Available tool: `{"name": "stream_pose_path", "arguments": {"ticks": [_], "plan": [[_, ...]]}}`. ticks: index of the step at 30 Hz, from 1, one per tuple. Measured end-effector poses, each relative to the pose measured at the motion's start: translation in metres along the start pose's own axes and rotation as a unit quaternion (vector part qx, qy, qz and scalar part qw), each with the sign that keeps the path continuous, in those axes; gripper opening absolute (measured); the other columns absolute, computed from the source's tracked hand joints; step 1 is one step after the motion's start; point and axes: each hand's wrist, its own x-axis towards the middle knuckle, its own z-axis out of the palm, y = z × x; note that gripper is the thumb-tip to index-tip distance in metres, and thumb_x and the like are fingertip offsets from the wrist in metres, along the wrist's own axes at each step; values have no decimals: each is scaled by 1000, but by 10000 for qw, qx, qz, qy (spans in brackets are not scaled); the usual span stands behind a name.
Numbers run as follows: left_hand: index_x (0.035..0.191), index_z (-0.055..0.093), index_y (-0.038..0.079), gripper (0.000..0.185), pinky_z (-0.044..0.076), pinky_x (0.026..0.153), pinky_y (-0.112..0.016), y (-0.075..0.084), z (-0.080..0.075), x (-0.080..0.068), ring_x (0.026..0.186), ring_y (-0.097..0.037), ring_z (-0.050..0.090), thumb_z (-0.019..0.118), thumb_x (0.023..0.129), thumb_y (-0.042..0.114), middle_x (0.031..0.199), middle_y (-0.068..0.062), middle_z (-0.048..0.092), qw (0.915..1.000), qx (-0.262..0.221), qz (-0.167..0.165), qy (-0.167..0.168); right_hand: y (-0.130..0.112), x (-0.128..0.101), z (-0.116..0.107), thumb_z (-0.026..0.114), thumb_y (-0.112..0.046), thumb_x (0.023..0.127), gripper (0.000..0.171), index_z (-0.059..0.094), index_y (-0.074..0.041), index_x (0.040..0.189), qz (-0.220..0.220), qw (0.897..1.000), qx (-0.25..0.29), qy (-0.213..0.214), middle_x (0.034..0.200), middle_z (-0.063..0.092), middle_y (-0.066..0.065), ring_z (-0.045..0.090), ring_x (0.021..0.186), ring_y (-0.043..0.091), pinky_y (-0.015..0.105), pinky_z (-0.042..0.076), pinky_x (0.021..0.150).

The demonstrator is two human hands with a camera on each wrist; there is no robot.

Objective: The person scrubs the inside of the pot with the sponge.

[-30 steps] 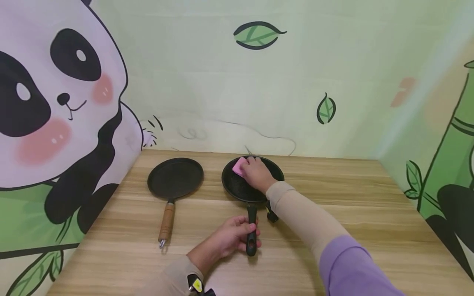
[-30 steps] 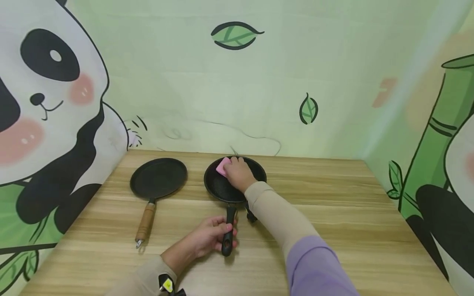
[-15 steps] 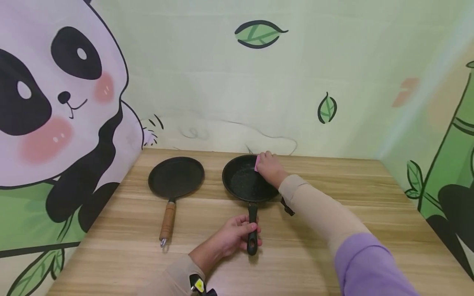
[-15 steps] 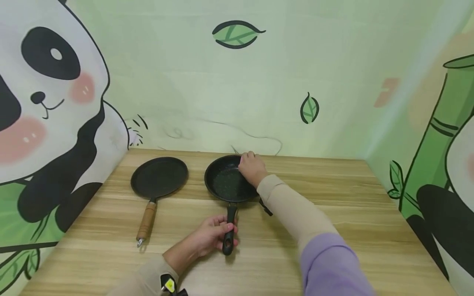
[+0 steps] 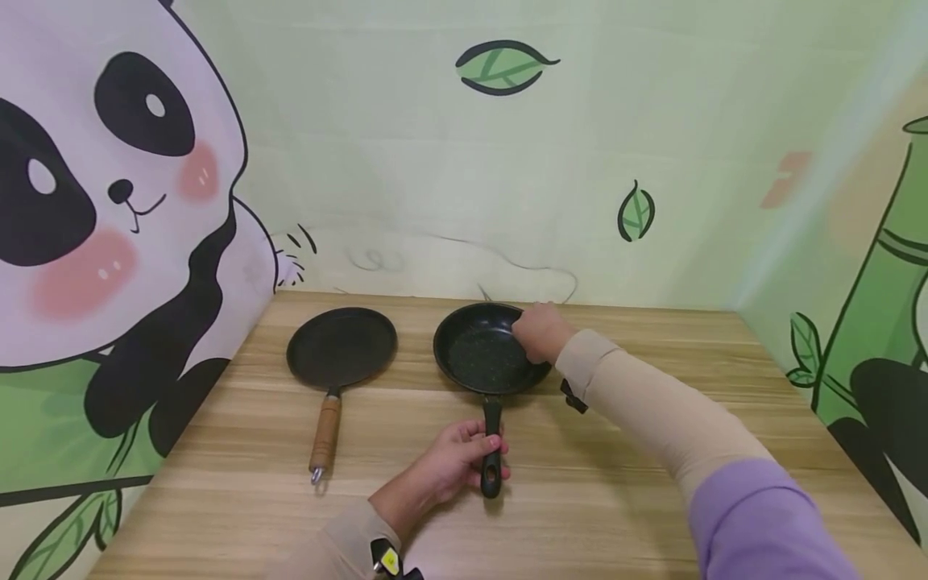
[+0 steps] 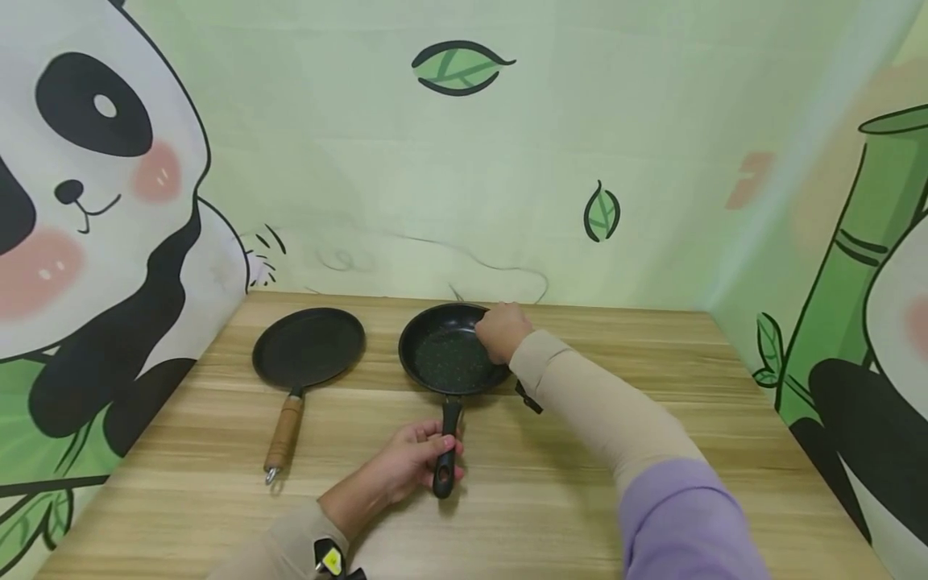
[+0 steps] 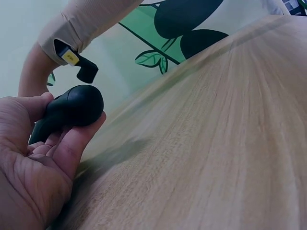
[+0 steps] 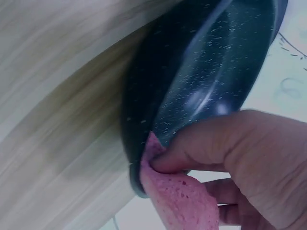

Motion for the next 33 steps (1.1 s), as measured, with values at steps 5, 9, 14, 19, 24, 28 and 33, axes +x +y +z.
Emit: {"name": "stream_pose_path", "arguments": {"ticks": [5,9,14,19,24,28,33], "plan": [[125,47,-9,30,60,62,-30,-1,2,0,77,-18,73,55,103,10,100,-5,68,10000,-29,-17,23,1,-7,-7,80,-29,80,22,70,-10,83,20,9935,812,-794,73,65,2,55,66,18,34,50,61],[123,48,-9,29,60,61,-31,-1,3,-1,76,-18,73,55,103,10,99,-5,67,10000,-74,19,5,5,-11,-11,82,-40,79,33,63,-15,71,-33,9727,1838,-1417,69,60,-2,52,65,16,32,40,59],[122,48,-9,29,60,60,-31,-1,3,0,75,-18,73,55,103,11,99,-5,66,10000,-43,74,-30,9,-13,-9,73,-30,83,20,65,-17,70,-608,9466,2704,-1645,72,58,-6,51,71,13,29,42,66],[119,50,-6,24,60,60,-32,-2,0,1,75,-19,73,53,104,12,97,-4,65,10000,-12,68,-19,6,-12,-6,68,-17,81,20,76,-11,98,-785,9145,3592,-1691,96,69,-2,58,86,14,27,50,74],[120,49,-5,23,60,61,-34,1,-2,1,74,-20,73,52,104,11,95,-3,65,9999,-36,38,-86,-5,-8,-3,69,-22,87,22,75,-13,106,-827,8957,4093,-1527,103,69,-1,59,90,14,28,51,71],[122,48,-6,25,60,61,-34,2,-4,1,74,-20,73,51,105,12,94,-2,64,9999,-41,25,-155,-16,-7,1,68,-24,90,25,75,-13,111,-977,8749,4593,-1186,103,71,-2,60,93,14,30,51,82],[122,48,-6,26,60,62,-35,1,-4,1,73,-21,73,51,104,13,93,-2,64,9998,-19,11,-175,-21,-7,5,67,-23,92,24,74,-14,113,-1031,8621,4891,-834,102,71,-2,59,97,15,33,49,90]]}}
